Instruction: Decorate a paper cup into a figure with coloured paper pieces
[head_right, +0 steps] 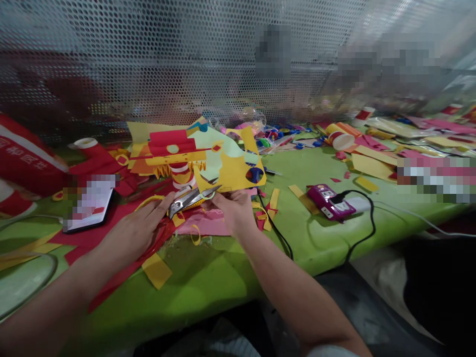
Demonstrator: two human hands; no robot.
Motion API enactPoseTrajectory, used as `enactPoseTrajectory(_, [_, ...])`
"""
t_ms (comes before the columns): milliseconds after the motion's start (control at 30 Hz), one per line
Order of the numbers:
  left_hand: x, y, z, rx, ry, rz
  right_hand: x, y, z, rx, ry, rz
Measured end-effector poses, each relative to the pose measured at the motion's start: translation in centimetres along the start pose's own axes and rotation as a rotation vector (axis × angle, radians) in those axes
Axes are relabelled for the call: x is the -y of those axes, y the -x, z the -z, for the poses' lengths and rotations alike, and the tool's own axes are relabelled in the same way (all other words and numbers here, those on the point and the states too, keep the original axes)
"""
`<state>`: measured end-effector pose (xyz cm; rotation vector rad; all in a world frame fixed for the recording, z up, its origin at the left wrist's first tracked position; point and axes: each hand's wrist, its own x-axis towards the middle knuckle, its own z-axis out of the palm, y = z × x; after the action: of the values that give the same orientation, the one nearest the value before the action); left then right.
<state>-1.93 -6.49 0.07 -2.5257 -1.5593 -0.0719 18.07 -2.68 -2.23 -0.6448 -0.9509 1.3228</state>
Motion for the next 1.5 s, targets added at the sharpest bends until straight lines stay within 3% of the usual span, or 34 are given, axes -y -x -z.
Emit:
enactPoseTrajectory(567, [0.3, -0.1, 0.1, 0.028, 0.035, -0.008, 0.0, -0.2, -0.3, 0.012, 0.09, 0.141])
enactPoseTrajectory(1000, [0.3, -0.2, 0.8, 0.149, 0.031, 0.028, 0.2, -0.1, -0.4, 0.032, 0.179, 0.229])
enactPoseTrajectory(1500, [0.2, -0.1, 0.8, 0.078, 0.094, 0.017, 0.3, 0.0, -0.4, -0.001, 0.098, 0.088])
